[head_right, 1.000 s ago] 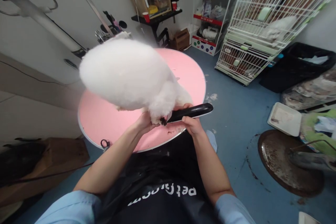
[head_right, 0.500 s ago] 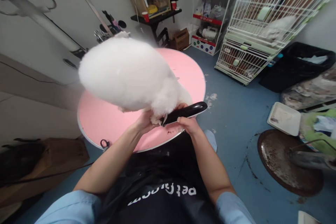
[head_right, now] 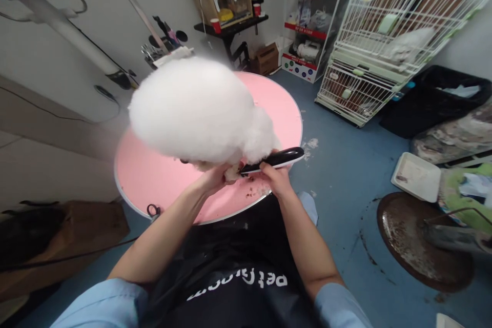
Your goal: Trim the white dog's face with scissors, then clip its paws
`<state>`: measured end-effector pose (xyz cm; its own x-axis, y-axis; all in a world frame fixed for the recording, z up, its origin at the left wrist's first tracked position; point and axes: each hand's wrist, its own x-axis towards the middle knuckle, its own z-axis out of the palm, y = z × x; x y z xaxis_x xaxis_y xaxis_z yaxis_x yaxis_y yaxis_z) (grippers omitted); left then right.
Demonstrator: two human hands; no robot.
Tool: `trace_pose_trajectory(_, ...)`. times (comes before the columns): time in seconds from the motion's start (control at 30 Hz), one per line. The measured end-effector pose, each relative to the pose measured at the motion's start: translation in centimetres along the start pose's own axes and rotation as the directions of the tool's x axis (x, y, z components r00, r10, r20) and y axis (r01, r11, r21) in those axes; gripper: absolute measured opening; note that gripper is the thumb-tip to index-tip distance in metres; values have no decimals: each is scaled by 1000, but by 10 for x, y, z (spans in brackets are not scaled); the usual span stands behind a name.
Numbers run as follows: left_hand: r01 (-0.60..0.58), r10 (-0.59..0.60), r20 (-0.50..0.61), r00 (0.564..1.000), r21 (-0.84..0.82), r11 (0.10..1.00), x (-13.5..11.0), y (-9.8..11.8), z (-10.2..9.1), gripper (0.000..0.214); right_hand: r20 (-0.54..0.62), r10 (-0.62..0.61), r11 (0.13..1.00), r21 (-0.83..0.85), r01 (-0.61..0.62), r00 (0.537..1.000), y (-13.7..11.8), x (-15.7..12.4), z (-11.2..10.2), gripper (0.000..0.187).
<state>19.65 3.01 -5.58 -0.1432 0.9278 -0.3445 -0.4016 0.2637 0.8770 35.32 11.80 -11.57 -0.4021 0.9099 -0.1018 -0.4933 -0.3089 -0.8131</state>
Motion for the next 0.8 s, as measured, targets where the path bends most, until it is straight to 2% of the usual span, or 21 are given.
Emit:
trace_pose_trajectory(0.07,-33,31,52,998,37,999,0,0,1,33,54,7,999,-43,-4,999,2,-1,-1,38)
trace_pose_trajectory(0.23,-61,55,72,996,82,995,1,2,4,42,19,-45,996,-77,46,999,-5,-2,1,33)
trace_pose_trajectory(0.4,-54,44,85,995,125,991,-1,3,5,40,173,8,972,-233,33,985,-7,-4,-2,30)
trace_pose_trajectory(0.53,-24,19,53,998,92,995,-1,0,1,37,73,-70,984,-158,81,995,0,-4,-4,39)
trace_pose_trajectory(0.67,24,-29,61,998,83,996,-1,-3,-1,40,169,-8,988,-152,34,986,3,-3,-7,39)
trace_pose_trajectory(0.8,3,-10,79,997,88,996,-1,-3,-1,45,108,-66,991,-105,77,992,-4,-4,-6,42)
